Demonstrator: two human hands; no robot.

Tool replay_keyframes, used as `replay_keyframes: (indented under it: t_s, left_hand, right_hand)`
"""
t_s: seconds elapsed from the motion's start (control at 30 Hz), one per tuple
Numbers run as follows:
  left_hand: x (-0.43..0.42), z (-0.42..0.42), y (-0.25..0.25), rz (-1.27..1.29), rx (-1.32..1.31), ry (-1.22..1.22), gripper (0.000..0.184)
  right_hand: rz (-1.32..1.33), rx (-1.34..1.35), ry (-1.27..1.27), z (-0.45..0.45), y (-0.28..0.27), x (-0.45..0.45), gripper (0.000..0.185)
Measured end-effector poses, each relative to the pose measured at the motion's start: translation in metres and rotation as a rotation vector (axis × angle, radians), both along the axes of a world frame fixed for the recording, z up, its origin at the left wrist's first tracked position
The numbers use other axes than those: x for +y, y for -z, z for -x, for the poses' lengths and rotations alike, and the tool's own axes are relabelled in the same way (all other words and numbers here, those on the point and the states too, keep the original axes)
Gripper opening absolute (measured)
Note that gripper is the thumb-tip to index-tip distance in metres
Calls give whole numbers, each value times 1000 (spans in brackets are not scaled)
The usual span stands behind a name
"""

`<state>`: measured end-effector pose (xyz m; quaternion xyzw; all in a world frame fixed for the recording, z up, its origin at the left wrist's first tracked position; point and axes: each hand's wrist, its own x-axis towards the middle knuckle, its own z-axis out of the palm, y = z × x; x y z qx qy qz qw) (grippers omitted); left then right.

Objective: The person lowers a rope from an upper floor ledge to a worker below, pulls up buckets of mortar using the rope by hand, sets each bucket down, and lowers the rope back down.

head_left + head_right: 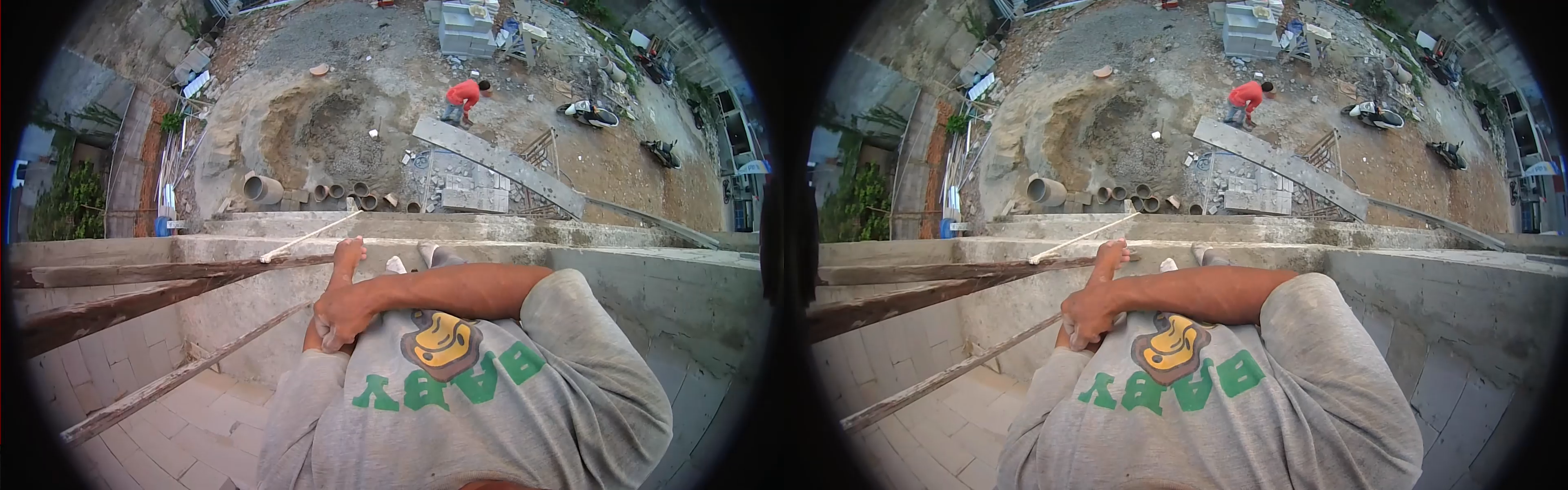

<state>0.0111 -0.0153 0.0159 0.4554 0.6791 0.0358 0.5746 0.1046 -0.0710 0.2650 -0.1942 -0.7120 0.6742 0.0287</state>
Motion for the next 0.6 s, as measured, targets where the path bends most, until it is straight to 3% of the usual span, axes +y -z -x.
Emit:
replay_keyframes:
  t_s: [0.13,0.33,0.43,0.53,0.6]
  left_hand:
    - [-6,-1,6,22,24,2,37]
    - [-4,12,0,57,43,-24,32]
    - [9,6,-3,64,41,1,33]
    - [16,-7,0,44,21,24,34]
    - [12,-12,1,19,11,35,34]
  right_hand:
    - [-263,83,60,6,15,-6,27]
    - [-546,-130,140,-14,20,-2,28]
    - [-101,-18,-9,-13,0,4,30]
    - [-6,26,4,-10,-7,3,31]
    - [-114,-6,38,-9,0,0,27]
